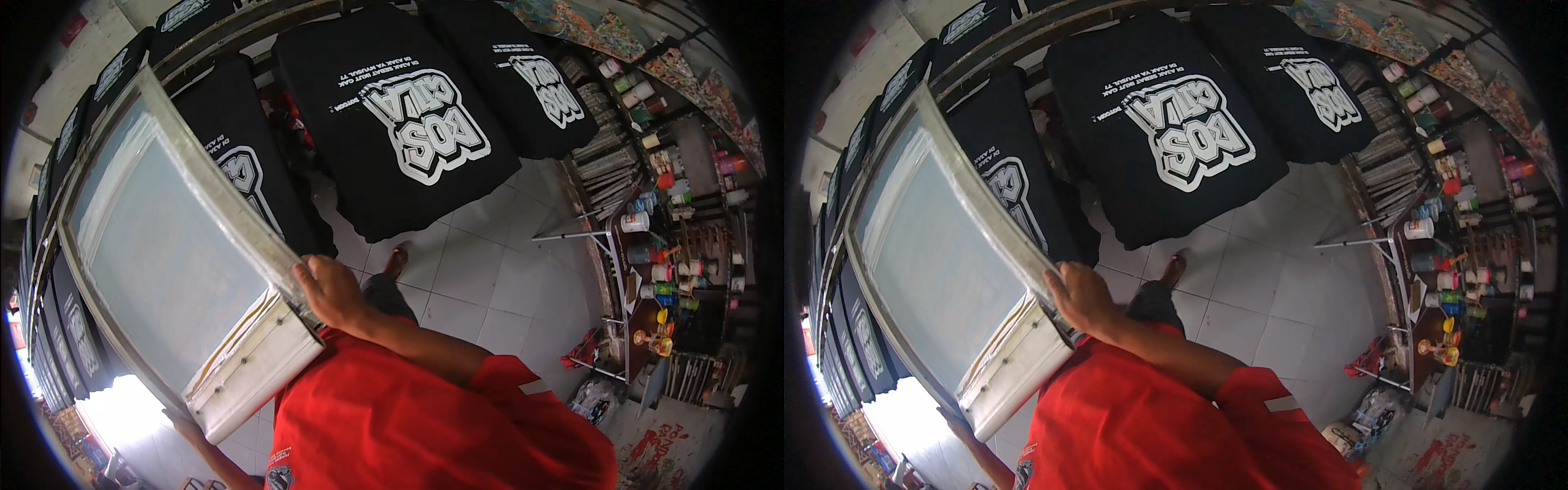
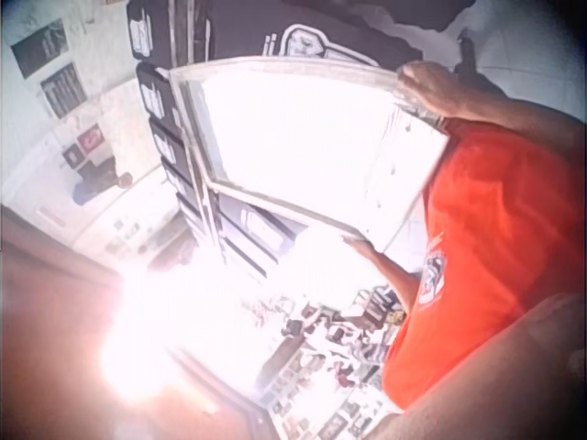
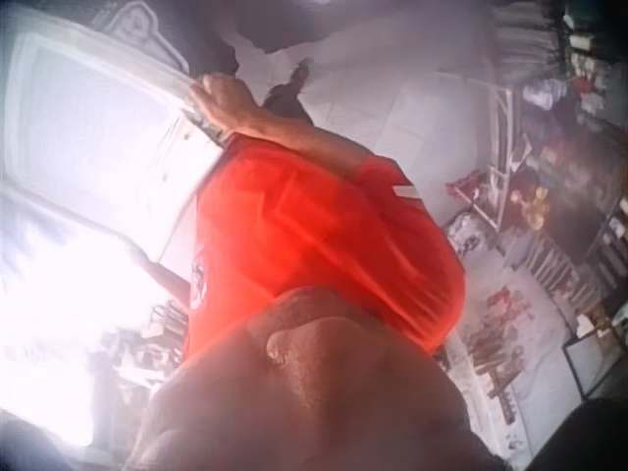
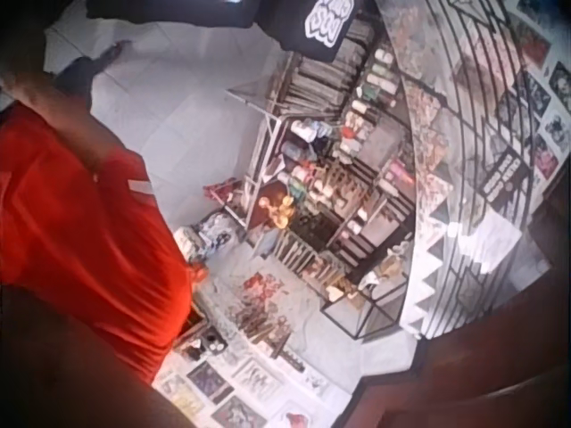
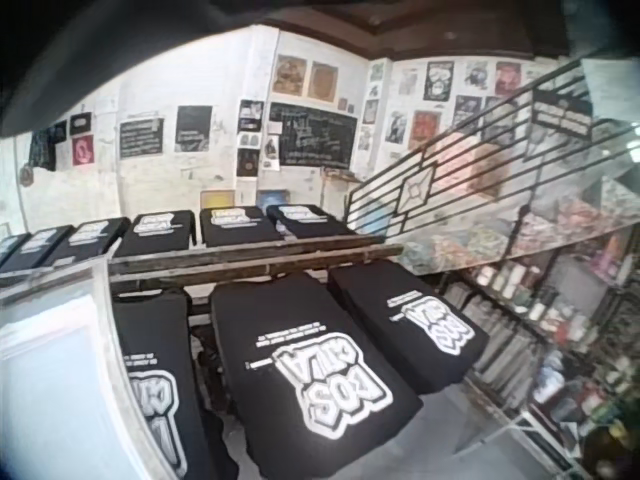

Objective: The person performs screen printing on black t-shirts by using a squeegee to spread white ink through a mesh screen onto multiple shirts arranged in a row.

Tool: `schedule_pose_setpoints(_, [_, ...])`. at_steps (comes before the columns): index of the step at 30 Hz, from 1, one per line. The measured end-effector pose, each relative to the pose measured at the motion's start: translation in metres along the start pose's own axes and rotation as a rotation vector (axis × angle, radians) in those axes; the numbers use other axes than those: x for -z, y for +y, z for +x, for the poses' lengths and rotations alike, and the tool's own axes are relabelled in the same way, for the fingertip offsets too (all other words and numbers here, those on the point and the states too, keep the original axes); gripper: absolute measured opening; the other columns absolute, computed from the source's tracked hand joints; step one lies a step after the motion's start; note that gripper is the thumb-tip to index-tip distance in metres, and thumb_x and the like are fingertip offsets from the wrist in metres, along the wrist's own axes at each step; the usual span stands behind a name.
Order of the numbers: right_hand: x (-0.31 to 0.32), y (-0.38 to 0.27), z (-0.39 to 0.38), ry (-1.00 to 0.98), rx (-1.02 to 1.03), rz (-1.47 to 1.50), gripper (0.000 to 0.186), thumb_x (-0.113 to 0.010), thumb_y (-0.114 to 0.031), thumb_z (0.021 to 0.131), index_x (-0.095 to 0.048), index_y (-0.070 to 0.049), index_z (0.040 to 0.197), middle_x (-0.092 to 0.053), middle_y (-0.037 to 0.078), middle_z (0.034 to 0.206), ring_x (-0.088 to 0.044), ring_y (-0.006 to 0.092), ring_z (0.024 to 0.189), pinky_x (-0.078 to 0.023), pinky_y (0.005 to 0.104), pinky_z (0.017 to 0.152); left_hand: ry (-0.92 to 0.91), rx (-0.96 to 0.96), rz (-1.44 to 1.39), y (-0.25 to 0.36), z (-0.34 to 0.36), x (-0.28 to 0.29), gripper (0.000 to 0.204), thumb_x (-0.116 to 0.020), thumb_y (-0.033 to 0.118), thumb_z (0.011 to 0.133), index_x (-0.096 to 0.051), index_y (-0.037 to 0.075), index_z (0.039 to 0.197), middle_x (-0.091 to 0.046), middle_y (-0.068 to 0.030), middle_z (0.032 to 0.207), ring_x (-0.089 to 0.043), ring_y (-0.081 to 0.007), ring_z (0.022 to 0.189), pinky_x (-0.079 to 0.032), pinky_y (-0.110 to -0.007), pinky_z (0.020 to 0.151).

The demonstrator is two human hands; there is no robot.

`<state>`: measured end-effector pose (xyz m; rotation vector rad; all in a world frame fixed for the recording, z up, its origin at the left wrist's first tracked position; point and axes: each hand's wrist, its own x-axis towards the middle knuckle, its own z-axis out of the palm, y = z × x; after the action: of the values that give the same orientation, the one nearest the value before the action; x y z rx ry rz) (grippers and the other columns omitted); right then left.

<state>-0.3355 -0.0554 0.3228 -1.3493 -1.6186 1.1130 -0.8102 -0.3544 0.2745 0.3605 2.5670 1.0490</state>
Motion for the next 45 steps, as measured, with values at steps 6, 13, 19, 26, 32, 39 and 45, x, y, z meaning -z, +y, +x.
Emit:
schedule_pose_setpoints(6, [-0.044, -0.006, -0.009, -0.040, 0.024, -0.052, 0.039, -0.046, -0.029, 0.100, -0.059, 0.008, 0.100, -0.062, 0.026, 0.089, -0.060, 0.0429, 0.087, -0.047, 0.0474, 0.077, 0.020, 0.094, -0.136, -0.068, 0.029, 0.017, 0.081, -0.030, 0.064, 0.098, -0.048, -0.004, 0.138, -0.055, -0.0206, 0.131, -0.052, -0.0319, 0.119, -0.037, -0.037, 0.105])
schedule_pose_setpoints(13, [-0.047, -0.007, -0.011, -0.064, -0.004, -0.033, 0.040, -0.048, -0.027, 0.099, -0.058, 0.011, 0.102, -0.063, 0.027, 0.091, -0.060, 0.0435, 0.088, -0.048, 0.0479, 0.078, 0.036, 0.133, -0.186, -0.084, 0.035, 0.009, 0.076, -0.029, 0.059, 0.099, -0.043, -0.004, 0.141, -0.051, -0.0216, 0.135, -0.051, -0.0330, 0.121, -0.036, -0.037, 0.106])
schedule_pose_setpoints(19, [-0.036, -0.010, -0.012, -0.028, 0.026, -0.006, 0.038, -0.051, -0.026, 0.097, -0.058, 0.011, 0.103, -0.062, 0.025, 0.090, -0.060, 0.0404, 0.086, -0.048, 0.0461, 0.077, 0.067, 0.139, -0.115, -0.065, 0.007, 0.002, 0.074, -0.028, 0.055, 0.100, -0.040, -0.004, 0.142, -0.048, -0.0222, 0.137, -0.049, -0.0335, 0.123, -0.036, -0.037, 0.107])
schedule_pose_setpoints(26, [-0.006, 0.002, 0.020, -0.185, 0.029, -0.025, 0.040, -0.055, -0.031, 0.095, -0.060, 0.009, 0.100, -0.061, 0.022, 0.090, -0.060, 0.0359, 0.087, -0.049, 0.0441, 0.076, 0.150, 0.176, 0.039, -0.044, -0.075, -0.025, 0.071, -0.028, 0.052, 0.101, -0.037, -0.004, 0.143, -0.045, -0.0229, 0.140, -0.047, -0.0340, 0.126, -0.035, -0.037, 0.108])
schedule_pose_setpoints(32, [-0.001, -0.002, 0.033, -0.255, 0.072, -0.008, 0.043, -0.053, -0.035, 0.096, -0.059, 0.007, 0.095, -0.061, 0.021, 0.088, -0.059, 0.0346, 0.087, -0.049, 0.0437, 0.077, 0.214, 0.205, 0.151, -0.039, -0.126, -0.046, 0.068, -0.027, 0.048, 0.102, -0.035, -0.005, 0.144, -0.042, -0.0236, 0.142, -0.045, -0.0345, 0.128, -0.035, -0.037, 0.109])
schedule_pose_setpoints(39, [-0.002, -0.006, 0.037, -0.375, 0.090, -0.001, 0.043, -0.052, -0.036, 0.097, -0.058, 0.007, 0.093, -0.059, 0.022, 0.086, -0.059, 0.0345, 0.086, -0.049, 0.0431, 0.078, 0.244, 0.232, 0.213, -0.038, -0.152, -0.062, 0.065, -0.026, 0.044, 0.103, -0.031, -0.005, 0.145, -0.039, -0.0243, 0.144, -0.043, -0.0351, 0.130, -0.034, -0.037, 0.110])
schedule_pose_setpoints(45, [-0.001, -0.009, 0.034, -0.420, 0.077, 0.002, 0.048, -0.046, -0.037, 0.100, -0.059, 0.008, 0.092, -0.061, 0.023, 0.086, -0.059, 0.0353, 0.084, -0.048, 0.0440, 0.082, 0.249, 0.233, 0.233, -0.041, -0.162, -0.071, 0.063, -0.026, 0.041, 0.104, -0.029, -0.005, 0.146, -0.036, -0.0249, 0.147, -0.042, -0.0356, 0.132, -0.034, -0.037, 0.111])
